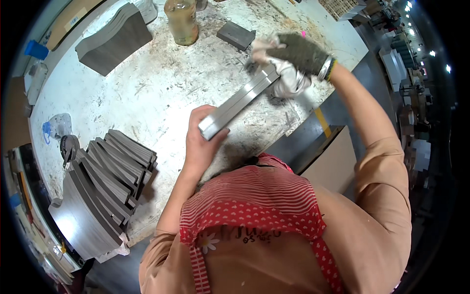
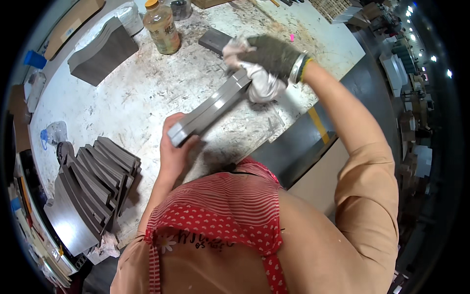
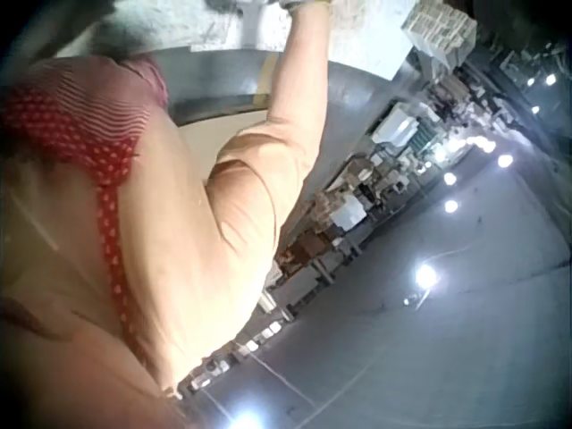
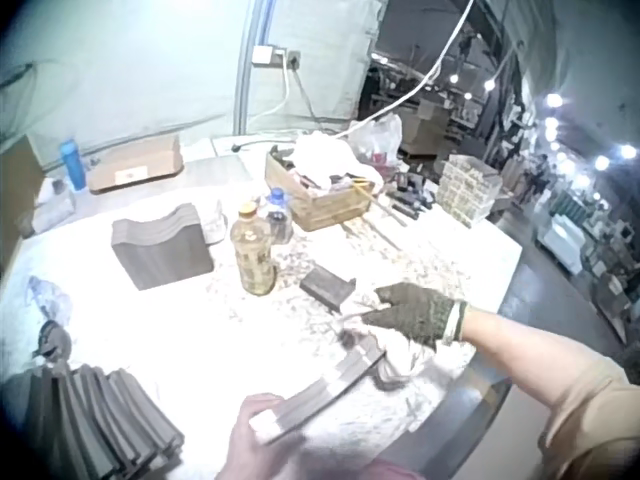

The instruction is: The person wipes a wooden piece with a cloth, applies liquid from a bottle to the cloth, and wipes the piece again before setting it aside to repeat the process with another piece.

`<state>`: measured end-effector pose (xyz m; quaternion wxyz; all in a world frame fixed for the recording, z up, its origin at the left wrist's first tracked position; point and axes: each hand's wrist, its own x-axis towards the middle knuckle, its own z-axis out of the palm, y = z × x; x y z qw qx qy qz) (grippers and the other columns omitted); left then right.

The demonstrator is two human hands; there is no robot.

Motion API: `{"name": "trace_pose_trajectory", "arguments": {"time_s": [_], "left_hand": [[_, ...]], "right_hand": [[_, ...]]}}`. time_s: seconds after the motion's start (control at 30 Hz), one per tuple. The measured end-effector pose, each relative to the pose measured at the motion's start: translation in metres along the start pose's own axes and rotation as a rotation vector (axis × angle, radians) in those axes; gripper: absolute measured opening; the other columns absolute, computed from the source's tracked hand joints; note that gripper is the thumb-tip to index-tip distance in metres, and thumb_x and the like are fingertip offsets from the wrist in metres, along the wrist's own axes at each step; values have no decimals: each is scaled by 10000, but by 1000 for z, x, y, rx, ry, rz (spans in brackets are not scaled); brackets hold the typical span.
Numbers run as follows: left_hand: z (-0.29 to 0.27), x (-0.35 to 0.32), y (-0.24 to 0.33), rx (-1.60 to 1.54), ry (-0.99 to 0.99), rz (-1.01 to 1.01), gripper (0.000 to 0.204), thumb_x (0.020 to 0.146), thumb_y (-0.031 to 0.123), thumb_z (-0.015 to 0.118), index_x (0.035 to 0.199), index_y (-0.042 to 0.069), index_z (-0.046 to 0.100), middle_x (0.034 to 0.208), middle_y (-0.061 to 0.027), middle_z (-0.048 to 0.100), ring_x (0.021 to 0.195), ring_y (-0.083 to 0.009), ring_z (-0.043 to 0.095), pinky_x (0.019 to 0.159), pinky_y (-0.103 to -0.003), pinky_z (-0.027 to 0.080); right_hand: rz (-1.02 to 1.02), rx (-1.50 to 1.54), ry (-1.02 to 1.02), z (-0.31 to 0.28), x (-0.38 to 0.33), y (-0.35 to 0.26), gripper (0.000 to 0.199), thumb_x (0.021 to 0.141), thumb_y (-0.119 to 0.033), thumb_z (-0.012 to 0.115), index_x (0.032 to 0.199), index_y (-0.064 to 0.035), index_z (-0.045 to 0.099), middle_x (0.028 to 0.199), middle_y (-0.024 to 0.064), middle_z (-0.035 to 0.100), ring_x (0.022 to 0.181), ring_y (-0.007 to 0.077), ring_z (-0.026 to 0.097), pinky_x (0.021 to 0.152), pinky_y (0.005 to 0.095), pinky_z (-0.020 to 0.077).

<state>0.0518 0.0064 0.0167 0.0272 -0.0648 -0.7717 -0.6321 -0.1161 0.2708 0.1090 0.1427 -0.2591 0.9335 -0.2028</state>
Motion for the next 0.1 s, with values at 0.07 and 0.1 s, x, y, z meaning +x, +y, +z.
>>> {"name": "trace_pose_trajectory", "arguments": {"time_s": [0.07,0.1], "left_hand": [[-8,2,10,-303,95,-283,479,732,48,672,1132,39,408,1100,-104,493,1038,-245,497,915,-317,392],[-11,1,10,-286,112,-289,479,732,48,672,1132,39,408,1100,-104,493,1038,-245,497,915,-317,392]], "right_hand": [[-545,-609,138,12,-8,15,381,818,-351,604,1101,-96,588,1008,130,610,860,246,592,749,313,478],[-403,-415,9,19,-7,23,363,839,-328,586,1144,-131,567,1079,123,584,927,252,586,788,310,468]]}}
